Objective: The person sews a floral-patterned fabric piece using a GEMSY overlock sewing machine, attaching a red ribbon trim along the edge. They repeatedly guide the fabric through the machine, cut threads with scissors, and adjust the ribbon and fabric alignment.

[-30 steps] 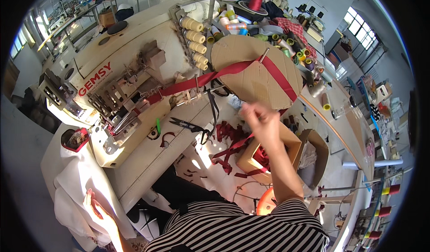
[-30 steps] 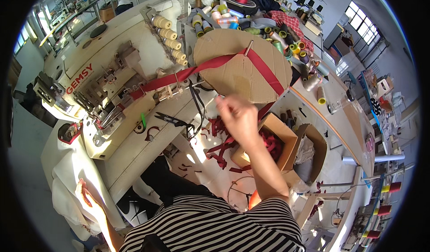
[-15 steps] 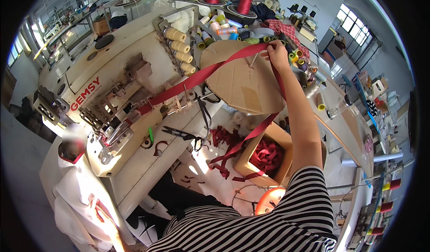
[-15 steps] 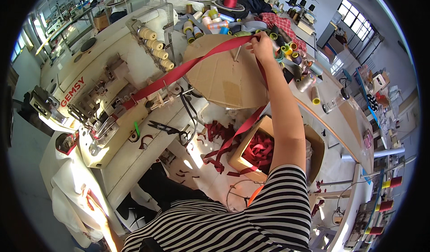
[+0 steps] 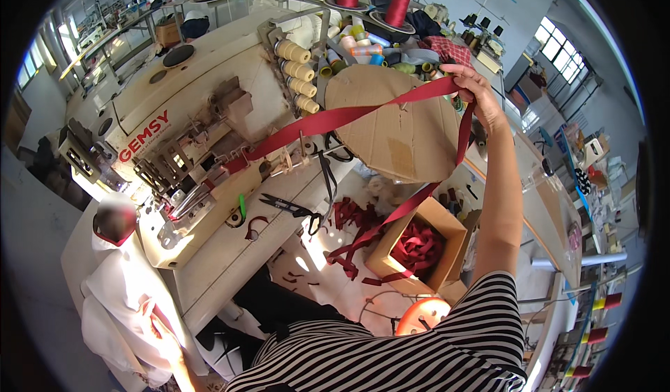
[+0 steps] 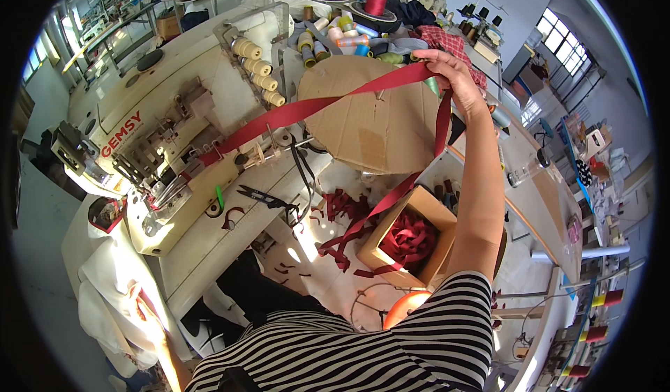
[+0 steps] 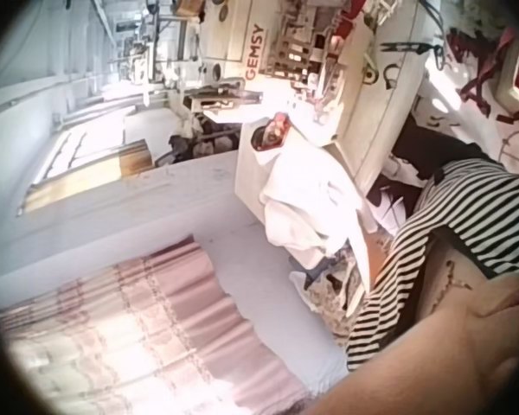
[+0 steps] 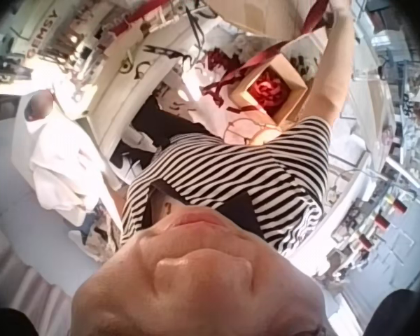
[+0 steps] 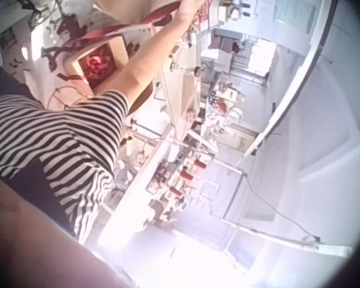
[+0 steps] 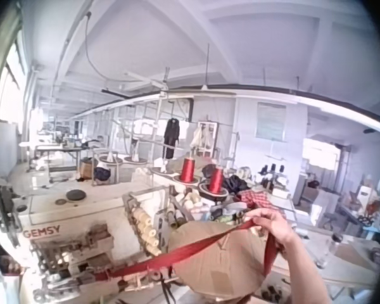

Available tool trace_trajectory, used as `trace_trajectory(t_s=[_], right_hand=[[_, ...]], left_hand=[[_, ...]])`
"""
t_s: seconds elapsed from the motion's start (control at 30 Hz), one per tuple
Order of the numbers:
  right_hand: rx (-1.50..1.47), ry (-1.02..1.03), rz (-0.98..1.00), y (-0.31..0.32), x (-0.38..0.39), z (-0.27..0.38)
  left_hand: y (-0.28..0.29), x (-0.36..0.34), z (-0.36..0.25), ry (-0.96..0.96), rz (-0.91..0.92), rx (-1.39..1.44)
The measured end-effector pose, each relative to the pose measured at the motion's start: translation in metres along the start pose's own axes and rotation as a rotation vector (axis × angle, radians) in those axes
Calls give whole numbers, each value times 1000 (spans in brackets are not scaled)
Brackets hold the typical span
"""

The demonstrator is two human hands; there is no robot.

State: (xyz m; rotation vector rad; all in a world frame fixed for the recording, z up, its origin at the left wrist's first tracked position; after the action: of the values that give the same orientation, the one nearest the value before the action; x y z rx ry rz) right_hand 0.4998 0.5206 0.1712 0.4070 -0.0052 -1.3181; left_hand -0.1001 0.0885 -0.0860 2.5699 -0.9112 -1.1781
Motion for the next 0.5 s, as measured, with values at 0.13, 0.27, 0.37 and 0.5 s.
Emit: trace_trajectory(t_s=[0.13,0.27,0.37,0.5], right_hand=[[698,307,-250,14,-11,-8],[887,371,-342,6,9,-23],[1061,69,-28,15,20,-75],[863,349,-142,-89,50,-11]], left_hand=[[0,1,-5,-15,2,-26],[-1,1,-6,-28,23,-47],[-3,0,-10,-62,61,-79],[7,0,-21,-95,78,-149]])
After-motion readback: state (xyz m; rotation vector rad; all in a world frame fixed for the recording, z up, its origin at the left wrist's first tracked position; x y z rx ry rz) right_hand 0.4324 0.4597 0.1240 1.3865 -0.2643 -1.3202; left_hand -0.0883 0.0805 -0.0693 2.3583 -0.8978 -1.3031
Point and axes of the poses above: each hand's wrist, its own x-axis away from the middle knuckle, its own y-axis out of the back of the hand, z = x × y, the point moved 3 cm from there along -x, towards the middle knuckle, and after that the axes turned 4 degrees about -y, right-handed, at the moved point
